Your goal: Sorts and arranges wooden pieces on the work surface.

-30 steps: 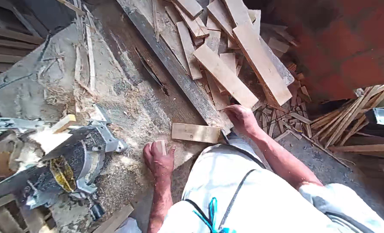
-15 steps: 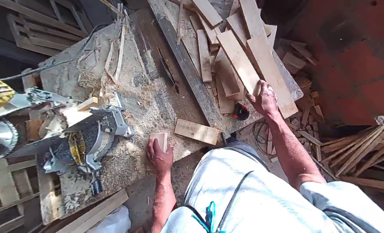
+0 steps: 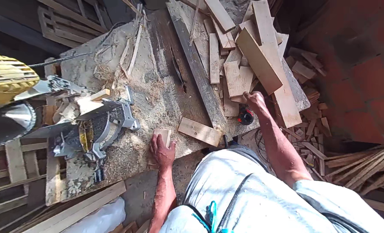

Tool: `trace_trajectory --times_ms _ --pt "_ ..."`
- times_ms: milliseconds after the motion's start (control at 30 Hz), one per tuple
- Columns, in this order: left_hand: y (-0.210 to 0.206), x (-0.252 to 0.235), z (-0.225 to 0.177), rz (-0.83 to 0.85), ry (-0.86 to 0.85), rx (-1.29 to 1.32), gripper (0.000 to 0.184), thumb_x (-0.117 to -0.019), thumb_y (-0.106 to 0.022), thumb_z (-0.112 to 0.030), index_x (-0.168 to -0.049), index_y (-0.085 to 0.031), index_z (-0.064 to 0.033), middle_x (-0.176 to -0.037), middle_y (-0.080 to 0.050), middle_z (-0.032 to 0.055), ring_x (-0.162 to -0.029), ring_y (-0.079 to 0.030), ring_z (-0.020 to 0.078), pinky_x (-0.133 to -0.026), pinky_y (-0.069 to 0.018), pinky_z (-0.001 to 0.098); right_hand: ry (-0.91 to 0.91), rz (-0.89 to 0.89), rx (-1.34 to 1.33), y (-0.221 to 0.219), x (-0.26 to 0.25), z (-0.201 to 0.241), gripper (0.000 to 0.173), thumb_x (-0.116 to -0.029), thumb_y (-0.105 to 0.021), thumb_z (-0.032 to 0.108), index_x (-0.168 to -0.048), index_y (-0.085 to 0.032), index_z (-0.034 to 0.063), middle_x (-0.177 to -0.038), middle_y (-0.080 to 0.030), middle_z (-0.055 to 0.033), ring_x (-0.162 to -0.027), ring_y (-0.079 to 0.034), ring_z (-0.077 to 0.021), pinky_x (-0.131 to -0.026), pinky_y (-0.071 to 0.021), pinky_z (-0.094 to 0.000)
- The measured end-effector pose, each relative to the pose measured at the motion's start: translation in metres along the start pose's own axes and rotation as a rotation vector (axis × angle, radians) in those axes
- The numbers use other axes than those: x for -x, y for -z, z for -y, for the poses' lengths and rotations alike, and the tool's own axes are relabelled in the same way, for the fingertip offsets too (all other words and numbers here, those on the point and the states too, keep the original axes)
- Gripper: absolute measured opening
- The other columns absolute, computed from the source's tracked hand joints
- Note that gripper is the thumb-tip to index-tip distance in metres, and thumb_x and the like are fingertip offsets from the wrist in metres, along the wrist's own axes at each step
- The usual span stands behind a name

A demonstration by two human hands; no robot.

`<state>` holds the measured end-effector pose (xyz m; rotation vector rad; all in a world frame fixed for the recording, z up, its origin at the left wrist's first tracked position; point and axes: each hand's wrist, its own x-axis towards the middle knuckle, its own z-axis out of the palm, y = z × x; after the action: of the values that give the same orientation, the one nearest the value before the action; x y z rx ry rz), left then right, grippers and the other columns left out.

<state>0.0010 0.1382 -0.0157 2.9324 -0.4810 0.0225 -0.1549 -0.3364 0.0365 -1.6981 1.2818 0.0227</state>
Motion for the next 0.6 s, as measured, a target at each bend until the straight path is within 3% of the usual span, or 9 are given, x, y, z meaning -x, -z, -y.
trace_trajectory --times_ms 67,100,167,233,300,400,500,567,600 --pt "-0.001 -0.001 0.001 -0.008 0.001 -0.012 0.081 -0.0887 -0.067 -0.055 -0.153 -0.047 -0.0095 -0.165 -0.034 0.0161 -0.154 -0.029 0.0338 -0.126 -0.0209 0.0535 -0.019 0.021 -0.260 -0.004 -0.010 -0.010 0.048 -0.1015 -0.056 0.054 -0.100 -0.066 0.0067 -0.075 -0.059 -0.0054 -0.058 -0.055 -0.0161 -0.057 -0.0506 -0.0360" --pt "-0.002 -0.001 0.000 -0.013 0.003 -0.011 0.081 -0.0886 -0.067 -0.055 -0.152 -0.048 -0.0096 -0.165 -0.035 0.0160 -0.154 -0.030 0.0341 -0.126 -0.0210 0.0538 0.004 0.034 -0.322 -0.001 -0.009 -0.010 0.046 -0.1036 -0.053 0.051 -0.100 -0.066 0.0072 -0.073 -0.057 -0.0038 -0.055 -0.052 -0.0142 -0.055 -0.0489 -0.0339" --pt "-0.003 -0.001 0.000 -0.015 -0.001 -0.003 0.080 -0.0890 -0.067 -0.054 -0.152 -0.048 -0.0088 -0.164 -0.035 0.0167 -0.154 -0.029 0.0350 -0.125 -0.0206 0.0545 0.089 -0.045 -0.181 0.010 -0.001 -0.003 0.047 -0.1051 -0.050 0.048 -0.091 -0.068 0.0065 -0.073 -0.062 -0.0065 -0.059 -0.059 -0.0178 -0.059 -0.0534 -0.0394" --pt "-0.002 -0.002 0.000 -0.009 -0.006 -0.004 0.080 -0.0895 -0.067 -0.054 -0.152 -0.047 -0.0085 -0.165 -0.034 0.0170 -0.154 -0.028 0.0351 -0.126 -0.0196 0.0538 0.136 -0.160 0.102 0.025 0.024 0.013 0.049 -0.1032 -0.050 0.047 -0.087 -0.069 0.0056 -0.082 -0.069 -0.0131 -0.076 -0.068 -0.0272 -0.073 -0.0544 -0.0522" --pt "-0.001 -0.001 0.002 0.003 0.011 -0.015 0.079 -0.0896 -0.066 -0.054 -0.153 -0.047 -0.0103 -0.165 -0.034 0.0151 -0.155 -0.027 0.0337 -0.126 -0.0197 0.0533 0.166 -0.198 0.354 0.038 0.058 0.027 0.048 -0.1026 -0.051 0.047 -0.088 -0.070 0.0051 -0.090 -0.071 -0.0165 -0.090 -0.070 -0.0327 -0.080 -0.0540 -0.0577" --pt "0.007 -0.001 -0.009 0.013 0.024 0.043 0.076 -0.0905 -0.068 -0.051 -0.151 -0.049 -0.0095 -0.165 -0.031 0.0198 -0.155 -0.025 0.0384 -0.126 -0.0185 0.0568 0.209 -0.189 0.595 0.053 0.117 0.046 0.048 -0.1031 -0.046 0.048 -0.084 -0.064 0.0073 -0.083 -0.066 -0.0151 -0.085 -0.068 -0.0337 -0.071 -0.0508 -0.0574" --pt "0.019 0.006 -0.042 0.001 -0.282 0.199 0.073 -0.0910 -0.065 -0.058 -0.144 -0.058 -0.0080 -0.159 -0.041 0.0242 -0.153 -0.029 0.0443 -0.125 -0.0205 0.0620 0.359 -0.150 0.516 0.051 0.152 0.053 0.040 -0.1039 -0.049 0.045 -0.094 -0.064 0.0087 -0.076 -0.062 -0.0101 -0.071 -0.063 -0.0278 -0.062 -0.0487 -0.0515" --pt "0.019 0.001 -0.075 0.139 -0.604 0.259 0.076 -0.0880 -0.066 -0.064 -0.144 -0.059 -0.0136 -0.157 -0.047 0.0172 -0.152 -0.031 0.0416 -0.123 -0.0227 0.0648 0.447 -0.031 0.218 0.032 0.143 0.048 0.035 -0.1047 -0.053 0.037 -0.117 -0.069 0.0094 -0.087 -0.069 -0.0034 -0.071 -0.067 -0.0136 -0.062 -0.0592 -0.0372" --pt "0.016 -0.004 -0.092 0.261 -0.717 0.260 0.080 -0.0844 -0.071 -0.063 -0.148 -0.056 -0.0172 -0.160 -0.045 0.0132 -0.155 -0.027 0.0394 -0.123 -0.0178 0.0678 0.477 0.042 0.046 0.014 0.134 0.047 0.034 -0.1054 -0.053 0.033 -0.123 -0.068 0.0075 -0.094 -0.072 -0.0035 -0.073 -0.070 -0.0106 -0.062 -0.0621 -0.0326"
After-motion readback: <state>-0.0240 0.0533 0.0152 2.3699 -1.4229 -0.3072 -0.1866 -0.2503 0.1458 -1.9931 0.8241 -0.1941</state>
